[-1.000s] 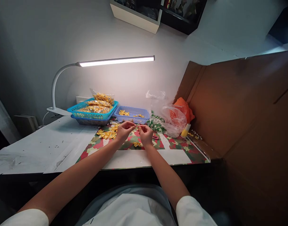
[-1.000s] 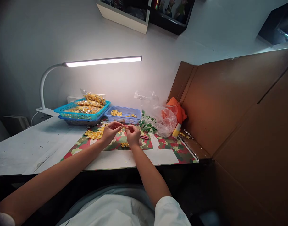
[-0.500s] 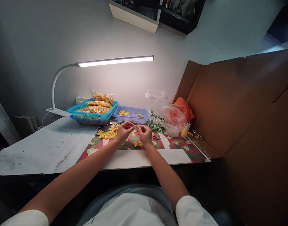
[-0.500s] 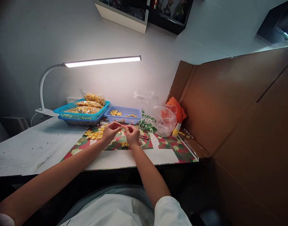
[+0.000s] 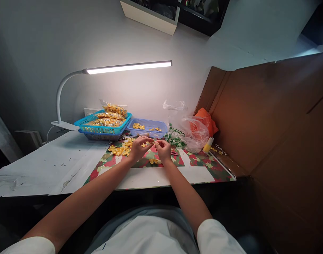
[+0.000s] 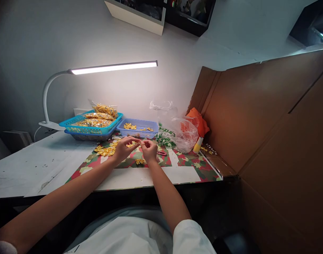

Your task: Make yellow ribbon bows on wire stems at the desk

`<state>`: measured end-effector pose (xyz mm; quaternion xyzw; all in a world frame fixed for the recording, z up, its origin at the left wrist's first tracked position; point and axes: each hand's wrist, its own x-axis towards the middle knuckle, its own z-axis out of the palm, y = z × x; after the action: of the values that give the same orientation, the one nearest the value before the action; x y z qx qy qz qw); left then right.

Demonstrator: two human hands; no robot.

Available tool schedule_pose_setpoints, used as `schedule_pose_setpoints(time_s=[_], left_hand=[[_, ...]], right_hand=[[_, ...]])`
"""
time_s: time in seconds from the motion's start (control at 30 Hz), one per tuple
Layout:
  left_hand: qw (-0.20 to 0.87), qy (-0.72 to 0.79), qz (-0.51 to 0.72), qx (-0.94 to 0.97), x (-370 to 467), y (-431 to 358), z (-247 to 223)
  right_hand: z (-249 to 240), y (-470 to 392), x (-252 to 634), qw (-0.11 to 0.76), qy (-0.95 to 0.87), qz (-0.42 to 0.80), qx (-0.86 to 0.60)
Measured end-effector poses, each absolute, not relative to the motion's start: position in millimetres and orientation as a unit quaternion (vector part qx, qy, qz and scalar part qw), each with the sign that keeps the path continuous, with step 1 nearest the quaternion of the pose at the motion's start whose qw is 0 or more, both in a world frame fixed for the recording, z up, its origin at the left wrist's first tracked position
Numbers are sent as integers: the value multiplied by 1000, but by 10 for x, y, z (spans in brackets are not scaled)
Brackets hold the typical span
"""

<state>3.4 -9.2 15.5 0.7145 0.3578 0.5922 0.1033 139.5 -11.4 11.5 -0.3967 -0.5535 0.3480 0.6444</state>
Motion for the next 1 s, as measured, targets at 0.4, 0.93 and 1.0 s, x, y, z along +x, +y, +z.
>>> schedule_pose_setpoints(time_s=[0.4,0.93,1.0], left_hand=[[51,333,565,753,-16,-37,167],[335,386,229,829,-156,-85,189],[349,400,204,822,-140,-96,191]], right_hand=[[104,-111,1409,633,-563,369,-382],[58,-13,1559,618,-502,383,-468],[64,-23,1554,611,-504,388,-471]])
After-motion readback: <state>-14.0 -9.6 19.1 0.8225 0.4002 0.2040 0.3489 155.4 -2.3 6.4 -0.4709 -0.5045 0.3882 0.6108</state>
